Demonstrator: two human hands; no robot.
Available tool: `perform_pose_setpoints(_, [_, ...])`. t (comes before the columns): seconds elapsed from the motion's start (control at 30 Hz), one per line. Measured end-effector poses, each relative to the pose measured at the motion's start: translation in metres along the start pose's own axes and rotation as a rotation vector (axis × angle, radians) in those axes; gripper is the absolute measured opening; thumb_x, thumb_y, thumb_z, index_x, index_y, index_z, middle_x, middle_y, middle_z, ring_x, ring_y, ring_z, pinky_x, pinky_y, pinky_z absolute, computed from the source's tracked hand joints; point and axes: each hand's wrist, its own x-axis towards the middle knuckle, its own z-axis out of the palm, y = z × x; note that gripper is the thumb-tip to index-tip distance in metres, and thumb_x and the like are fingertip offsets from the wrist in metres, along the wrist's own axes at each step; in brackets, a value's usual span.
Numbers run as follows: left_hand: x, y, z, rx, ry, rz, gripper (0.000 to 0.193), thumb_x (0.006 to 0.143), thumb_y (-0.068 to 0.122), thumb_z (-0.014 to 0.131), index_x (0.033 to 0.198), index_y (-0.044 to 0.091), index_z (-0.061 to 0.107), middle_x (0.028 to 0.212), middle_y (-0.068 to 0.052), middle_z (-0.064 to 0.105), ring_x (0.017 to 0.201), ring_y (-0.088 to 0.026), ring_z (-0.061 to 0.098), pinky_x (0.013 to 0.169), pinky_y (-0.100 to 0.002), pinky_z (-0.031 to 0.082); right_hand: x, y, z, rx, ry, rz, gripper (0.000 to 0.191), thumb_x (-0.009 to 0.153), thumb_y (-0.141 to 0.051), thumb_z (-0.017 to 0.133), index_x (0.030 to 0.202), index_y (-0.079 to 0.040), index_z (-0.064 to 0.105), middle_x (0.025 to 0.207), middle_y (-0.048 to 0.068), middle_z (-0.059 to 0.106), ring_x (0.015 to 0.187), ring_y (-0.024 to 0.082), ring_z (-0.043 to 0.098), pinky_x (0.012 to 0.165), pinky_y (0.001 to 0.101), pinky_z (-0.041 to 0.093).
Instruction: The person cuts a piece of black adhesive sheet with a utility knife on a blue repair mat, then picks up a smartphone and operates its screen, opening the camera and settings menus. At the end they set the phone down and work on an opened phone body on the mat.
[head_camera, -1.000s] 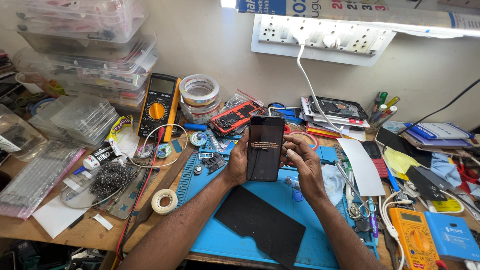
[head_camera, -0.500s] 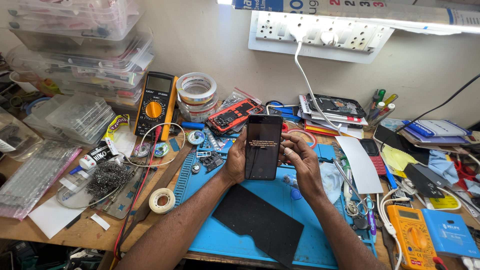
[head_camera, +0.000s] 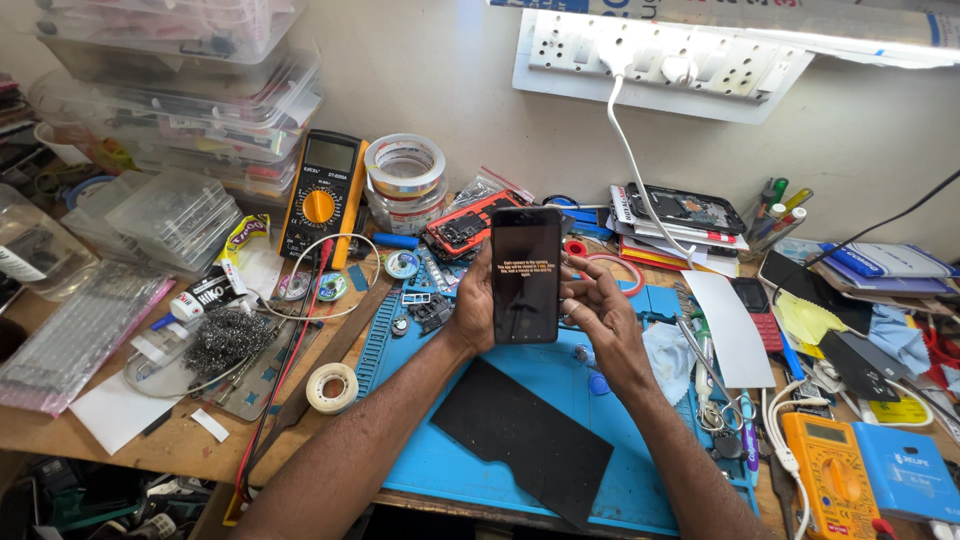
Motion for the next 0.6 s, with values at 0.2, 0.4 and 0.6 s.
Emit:
perform_pose_setpoints(0.2, [0.003, 0.001, -0.003, -0.051, 0.02, 0.058, 0.081, 0.109, 0.066, 0.028, 0.146, -0.003, 0.051, 0.128, -0.023, 0.067, 0.115, -0.036, 0.07, 0.098, -0.051, 0.062, -0.002, -0.002, 0.01, -0.122, -0.18, 0.049, 0.093, 0.083, 0.0, 0.069, 0.164, -0.011, 0.023, 0.096, 0.01, 0.071, 0.09, 0.017, 0.068, 0.088, 0.036, 0.054])
perform_pose_setpoints(0.4, [0.003, 0.0, -0.003, -0.041, 0.019, 0.06, 0.082, 0.109, 0.067, 0.028, 0.147, -0.001, 0.052, 0.127, -0.023, 0.067, 0.113, -0.034, 0.071, 0.095, -0.05, 0.063, -0.002, -0.002, 0.013, -0.117, -0.18, 0.084, 0.097, 0.083, 0.0, 0.068, 0.164, -0.013, 0.017, 0.098, 0.01, 0.074, 0.092, 0.016, 0.073, 0.088, 0.0366, 0.059])
perform_pose_setpoints(0.6, [0.004, 0.0, -0.001, -0.094, -0.069, 0.053, 0.084, 0.11, 0.067, 0.026, 0.146, -0.004, 0.051, 0.127, -0.024, 0.067, 0.116, -0.034, 0.07, 0.097, -0.049, 0.062, -0.002, 0.004, 0.014, -0.031, -0.205, 0.009, 0.099, 0.083, 0.001, 0.072, 0.163, -0.01, 0.014, 0.109, 0.009, 0.074, 0.1, 0.015, 0.072, 0.09, 0.0342, 0.058])
